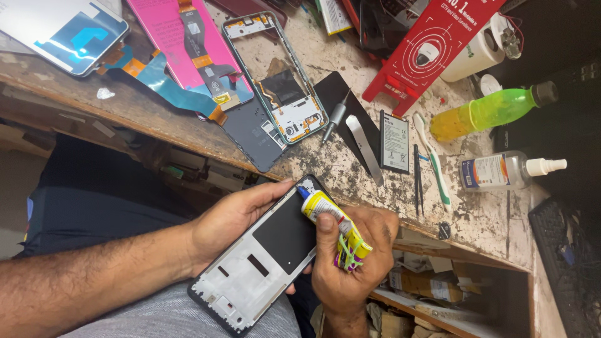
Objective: The person applies adhesive to the edges of a smartphone frame, then handles a new display assembly and a motherboard, peeling protective films and aligning components. The person works at a cluttered bench with various phone parts and tools visible.
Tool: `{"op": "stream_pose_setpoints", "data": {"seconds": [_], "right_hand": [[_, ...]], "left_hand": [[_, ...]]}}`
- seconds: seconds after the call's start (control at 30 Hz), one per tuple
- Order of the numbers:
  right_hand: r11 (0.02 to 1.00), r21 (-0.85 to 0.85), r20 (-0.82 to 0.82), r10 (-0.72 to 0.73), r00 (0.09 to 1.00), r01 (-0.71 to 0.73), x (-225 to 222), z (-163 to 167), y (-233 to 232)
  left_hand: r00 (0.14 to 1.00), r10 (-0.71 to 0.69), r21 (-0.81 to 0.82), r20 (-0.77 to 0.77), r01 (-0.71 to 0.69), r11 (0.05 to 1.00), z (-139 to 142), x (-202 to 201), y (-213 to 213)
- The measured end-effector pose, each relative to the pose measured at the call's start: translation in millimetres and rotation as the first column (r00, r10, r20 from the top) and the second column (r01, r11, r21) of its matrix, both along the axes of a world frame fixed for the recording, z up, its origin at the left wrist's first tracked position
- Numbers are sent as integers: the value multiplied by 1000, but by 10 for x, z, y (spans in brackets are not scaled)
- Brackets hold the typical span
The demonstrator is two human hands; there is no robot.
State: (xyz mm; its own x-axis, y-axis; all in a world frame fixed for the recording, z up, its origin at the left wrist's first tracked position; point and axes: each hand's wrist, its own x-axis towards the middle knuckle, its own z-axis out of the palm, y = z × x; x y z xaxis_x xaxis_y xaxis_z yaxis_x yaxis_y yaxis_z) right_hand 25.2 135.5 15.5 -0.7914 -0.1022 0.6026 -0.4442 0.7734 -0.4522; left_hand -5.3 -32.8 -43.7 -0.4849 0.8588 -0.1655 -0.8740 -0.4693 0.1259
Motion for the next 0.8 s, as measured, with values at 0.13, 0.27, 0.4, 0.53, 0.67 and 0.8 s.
{"op": "stream_pose_setpoints", "data": {"seconds": [0.13, 0.27, 0.4, 0.53, 0.67, 0.8], "right_hand": [[1000, 11, 4, 5, 1000, -5, 16, -1, -4], [1000, 4, 16, 9, 1000, -10, 39, 0, -7], [1000, -11, 8, -18, 1000, 18, 33, 2, -5], [1000, 2, 13, -18, 1000, 18, 24, 7, -5], [1000, 4, -4, 16, 1000, -16, 35, 12, -16], [1000, 4, 0, 12, 1000, -12, 35, 10, -18]], "left_hand": [[1000, -9, -10, 7, 9, 1000, 7, 6, 1], [1000, -7, -37, 4, 7, 999, 30, 16, 0], [999, 13, -68, 37, -10, 998, 49, 11, 2], [1000, 6, -34, 6, -6, 999, 39, 16, 1], [1000, 16, -24, -17, -17, 1000, 13, 22, -1], [1000, 16, -25, -12, -16, 1000, 0, 20, 1]]}}
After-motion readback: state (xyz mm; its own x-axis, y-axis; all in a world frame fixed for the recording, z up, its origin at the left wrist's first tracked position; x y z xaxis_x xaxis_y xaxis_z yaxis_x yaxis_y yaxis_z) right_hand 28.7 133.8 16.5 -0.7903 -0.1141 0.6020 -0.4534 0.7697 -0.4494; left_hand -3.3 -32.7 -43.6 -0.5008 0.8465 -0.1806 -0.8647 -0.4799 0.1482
